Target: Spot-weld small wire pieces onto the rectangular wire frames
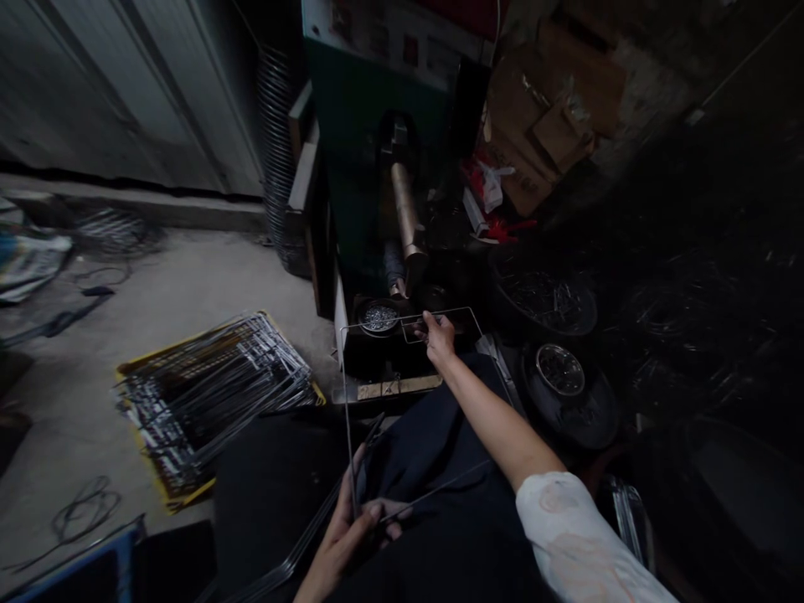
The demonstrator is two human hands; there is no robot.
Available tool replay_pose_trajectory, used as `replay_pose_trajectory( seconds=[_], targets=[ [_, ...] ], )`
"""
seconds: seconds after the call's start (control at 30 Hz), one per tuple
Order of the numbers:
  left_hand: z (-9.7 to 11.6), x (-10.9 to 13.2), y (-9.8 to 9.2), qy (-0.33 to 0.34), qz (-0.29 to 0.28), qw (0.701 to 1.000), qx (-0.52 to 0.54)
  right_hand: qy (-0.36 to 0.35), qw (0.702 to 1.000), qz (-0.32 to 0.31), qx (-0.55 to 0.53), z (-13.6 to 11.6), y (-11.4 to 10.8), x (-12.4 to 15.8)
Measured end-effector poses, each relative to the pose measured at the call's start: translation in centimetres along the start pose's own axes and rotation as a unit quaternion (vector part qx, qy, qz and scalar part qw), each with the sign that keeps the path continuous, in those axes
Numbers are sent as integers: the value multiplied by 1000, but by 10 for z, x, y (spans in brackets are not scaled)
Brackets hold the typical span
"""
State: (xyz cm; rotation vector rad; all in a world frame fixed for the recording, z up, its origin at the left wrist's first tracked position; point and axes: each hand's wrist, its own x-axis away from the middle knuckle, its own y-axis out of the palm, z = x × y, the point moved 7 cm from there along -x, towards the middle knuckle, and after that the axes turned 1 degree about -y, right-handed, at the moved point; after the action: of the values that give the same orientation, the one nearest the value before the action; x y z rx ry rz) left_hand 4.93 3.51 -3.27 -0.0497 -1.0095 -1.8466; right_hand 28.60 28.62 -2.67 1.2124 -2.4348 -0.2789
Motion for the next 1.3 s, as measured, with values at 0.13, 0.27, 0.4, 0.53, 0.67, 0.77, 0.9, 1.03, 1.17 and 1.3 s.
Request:
replay_pose_trajectory(
  seconds=[0.13, 0.27, 0.4, 0.53, 0.67, 0.77, 0.9, 1.03, 1.17, 1.3],
  targets=[
    [-2, -1, 4, -5, -7, 1000, 12, -20, 1000, 6, -5, -8, 4, 0],
    [0, -2, 2, -8, -10, 1000, -3, -37, 999, -16, -12, -17, 12, 2],
    [2, -3, 4, -9, -33, 999, 12, -49, 999, -22, -11, -27, 18, 3],
    [8, -3, 7, 6, -34, 999, -2, -58, 998, -20, -5, -37, 21, 4],
    [12, -1, 10, 25, -30, 999, -12, -70, 997, -27, -10, -47, 23, 5],
    [12, 0, 13, 19, -23, 1000, -7, -73, 997, -27, -13, -52, 22, 5],
    [14, 1, 18, 16, -25, 1000, 9, -62, 998, -14, 2, -55, 21, 5],
    [15, 1, 21, 17, -28, 999, 4, -56, 998, -18, 1, -57, 23, 5],
    [14, -2, 26, 26, -50, 998, 22, -47, 999, -20, -2, -61, 23, 3],
    [16, -5, 31, 37, -58, 997, 21, -41, 999, -20, -2, -64, 22, -1]
  ],
)
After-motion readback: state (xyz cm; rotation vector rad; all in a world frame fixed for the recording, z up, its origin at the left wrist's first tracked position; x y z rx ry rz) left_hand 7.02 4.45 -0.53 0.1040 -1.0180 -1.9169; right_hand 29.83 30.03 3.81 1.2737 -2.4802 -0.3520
